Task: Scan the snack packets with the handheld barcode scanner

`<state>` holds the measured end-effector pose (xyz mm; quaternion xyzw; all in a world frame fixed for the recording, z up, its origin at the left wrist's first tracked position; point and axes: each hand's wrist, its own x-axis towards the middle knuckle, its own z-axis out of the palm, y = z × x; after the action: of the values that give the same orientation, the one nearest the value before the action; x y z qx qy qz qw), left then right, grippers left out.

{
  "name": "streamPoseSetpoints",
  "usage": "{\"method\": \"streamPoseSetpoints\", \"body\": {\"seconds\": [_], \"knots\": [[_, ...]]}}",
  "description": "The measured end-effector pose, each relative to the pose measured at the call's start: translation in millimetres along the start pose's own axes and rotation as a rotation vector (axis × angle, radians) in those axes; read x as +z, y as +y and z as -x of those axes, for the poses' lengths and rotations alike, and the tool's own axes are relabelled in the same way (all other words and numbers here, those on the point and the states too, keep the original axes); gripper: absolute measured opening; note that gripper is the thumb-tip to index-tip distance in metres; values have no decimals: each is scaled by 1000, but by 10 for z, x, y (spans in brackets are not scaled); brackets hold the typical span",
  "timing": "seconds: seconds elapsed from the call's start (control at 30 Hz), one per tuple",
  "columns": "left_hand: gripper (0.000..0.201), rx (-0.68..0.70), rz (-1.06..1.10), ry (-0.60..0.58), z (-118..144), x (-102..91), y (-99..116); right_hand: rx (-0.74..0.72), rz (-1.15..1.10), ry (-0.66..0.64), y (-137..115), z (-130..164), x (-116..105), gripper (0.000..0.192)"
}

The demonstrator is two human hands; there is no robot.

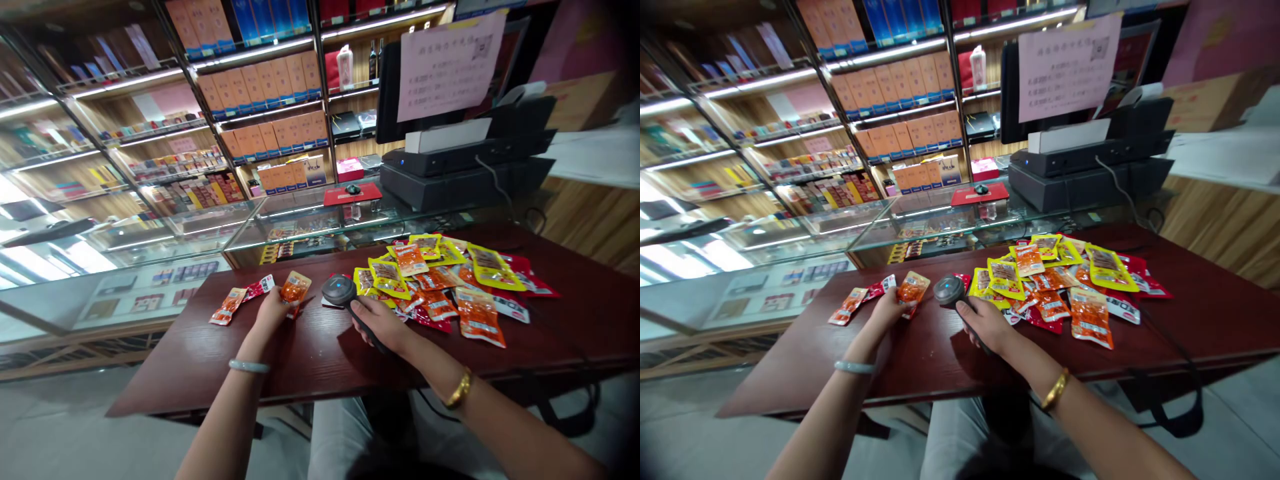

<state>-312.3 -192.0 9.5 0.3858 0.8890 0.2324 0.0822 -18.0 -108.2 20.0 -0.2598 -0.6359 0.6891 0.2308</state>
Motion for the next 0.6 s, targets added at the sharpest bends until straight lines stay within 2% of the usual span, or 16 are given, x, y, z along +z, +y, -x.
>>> {"method": "streamPoseSetpoints", "body": {"seconds": [0.17, 0.3, 0.47, 0.6], "knots": [[39, 107, 200, -28, 142, 214, 323, -42, 28, 1, -39, 1, 11, 59], [39, 159, 244, -43, 219, 236, 534, -37, 19, 17, -107, -6, 16, 60], [43, 189, 275, -29, 245, 248, 626, -38, -29, 18, -182, -5, -4, 61], [42, 190, 517, -58, 226, 427, 701, -46, -11, 24, -210, -46, 14, 60]]}}
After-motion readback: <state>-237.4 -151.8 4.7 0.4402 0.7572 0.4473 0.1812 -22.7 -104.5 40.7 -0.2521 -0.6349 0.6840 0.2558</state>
